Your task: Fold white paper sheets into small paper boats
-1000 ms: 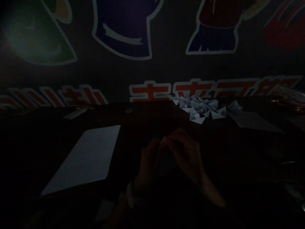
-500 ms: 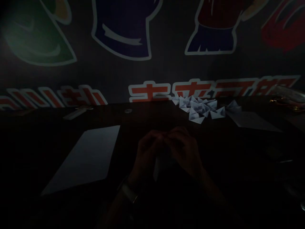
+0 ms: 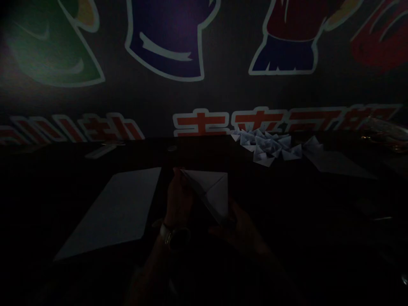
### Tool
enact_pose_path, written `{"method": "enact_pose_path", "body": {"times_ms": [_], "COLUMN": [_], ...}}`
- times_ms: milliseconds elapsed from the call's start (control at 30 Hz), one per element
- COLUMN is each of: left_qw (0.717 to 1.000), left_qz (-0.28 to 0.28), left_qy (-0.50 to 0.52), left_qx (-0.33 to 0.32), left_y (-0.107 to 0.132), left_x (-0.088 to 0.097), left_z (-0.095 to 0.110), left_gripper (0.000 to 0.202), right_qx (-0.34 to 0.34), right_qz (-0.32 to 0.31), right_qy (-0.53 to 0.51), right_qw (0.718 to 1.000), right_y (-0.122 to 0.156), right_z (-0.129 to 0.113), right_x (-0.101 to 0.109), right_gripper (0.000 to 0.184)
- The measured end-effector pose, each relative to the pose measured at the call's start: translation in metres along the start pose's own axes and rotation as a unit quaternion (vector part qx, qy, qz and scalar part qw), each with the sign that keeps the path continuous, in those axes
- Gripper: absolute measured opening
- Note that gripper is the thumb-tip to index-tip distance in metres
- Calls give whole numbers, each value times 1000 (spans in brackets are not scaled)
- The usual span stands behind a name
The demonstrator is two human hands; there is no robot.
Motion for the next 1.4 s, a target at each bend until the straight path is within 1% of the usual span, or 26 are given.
{"method": "enact_pose_path", "body": {"times_ms": [67, 100, 167, 233, 333, 400, 433, 500, 533, 600, 667, 700, 767, 833, 900, 933, 967, 1000, 1033, 1067, 1100, 1133, 1200, 1233, 1300, 1400], "left_qw": [1000, 1000, 999, 998, 993, 981, 968, 931, 907, 851, 794, 768, 720, 675, 641, 634, 635, 648, 670, 697, 730, 759, 797, 812, 839, 862], "left_qz": [9, 15, 32, 45, 29, 9, -6, -58, -100, -189, -248, -259, -256, -254, -282, -314, -356, -399, -432, -451, -449, -432, -406, -394, -361, -303], "left_qy": [5, 3, -14, -29, -67, -152, -212, -337, -392, -481, -544, -568, -608, -639, -661, -661, -649, -626, -592, -553, -516, -486, -441, -421, -395, -400], "left_qx": [-5, -6, -16, -42, -93, -123, -132, -127, -115, -93, -112, -141, -215, -268, -271, -251, -218, -172, -118, -64, -15, 25, 79, 94, 97, 64], "left_y": [-4, -4, -5, -3, 2, 7, 10, 18, 22, 34, 45, 49, 53, 57, 59, 62, 66, 72, 78, 83, 87, 89, 93, 94, 92, 84], "left_x": [4, 6, 12, 18, 24, 26, 26, 23, 20, 14, 9, 7, 2, 0, -1, -2, -3, -4, -6, -8, -10, -13, -22, -27, -35, -39], "left_z": [3, 4, 7, 10, 14, 16, 17, 13, 9, -2, -9, -10, -8, -9, -14, -19, -23, -27, -30, -31, -32, -34, -43, -49, -60, -70], "left_gripper": [31, 32, 30, 28, 31, 34, 34, 33, 32, 29, 28, 26, 24, 22, 22, 23, 23, 25, 28, 34, 40, 47, 54, 55, 54, 48], "right_qx": [-66, -90, -107, -91, -59, -38, -27, -7, -1, 5, 8, 9, 7, 4, 2, 1, 0, -2, -5, -8, -11, -13, -24, -32, -43, -42], "right_qz": [-10, -5, 32, 87, 186, 250, 274, 307, 312, 313, 304, 298, 286, 276, 265, 258, 253, 244, 228, 208, 187, 164, 121, 111, 95, 87], "right_qy": [-26, -51, -106, -138, -174, -226, -252, -286, -294, -299, -300, -302, -305, -310, -319, -326, -333, -339, -341, -339, -334, -330, -319, -315, -301, -261], "right_qw": [997, 995, 988, 982, 965, 941, 928, 907, 903, 901, 904, 906, 908, 910, 910, 910, 908, 909, 912, 918, 924, 930, 939, 942, 948, 961], "right_y": [9, 11, 12, 8, 2, -1, -2, -6, -9, -13, -16, -17, -21, -25, -33, -37, -41, -44, -46, -48, -48, -46, -41, -37, -31, -26], "right_z": [16, 20, 20, 13, 6, 5, 5, 5, 5, 3, 0, -1, -2, 0, 3, 5, 6, 8, 8, 7, 6, 3, -4, -7, -14, -23], "right_x": [-12, -13, -6, 11, 42, 62, 70, 84, 90, 97, 100, 101, 101, 100, 100, 99, 98, 95, 91, 84, 77, 68, 51, 45, 36, 33], "right_gripper": [51, 45, 40, 36, 31, 28, 27, 24, 25, 27, 26, 26, 25, 24, 25, 25, 26, 27, 27, 26, 25, 25, 24, 24, 24, 37]}}
Point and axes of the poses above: each hand's wrist, its own y-axis away from the middle knuckle, its own x-axis out of the back of the hand, z = x × y, the point moved 9 cm from there along -y, towards the middle knuckle, and after that the axes turned 4 degrees about z, right-handed, at the moved point
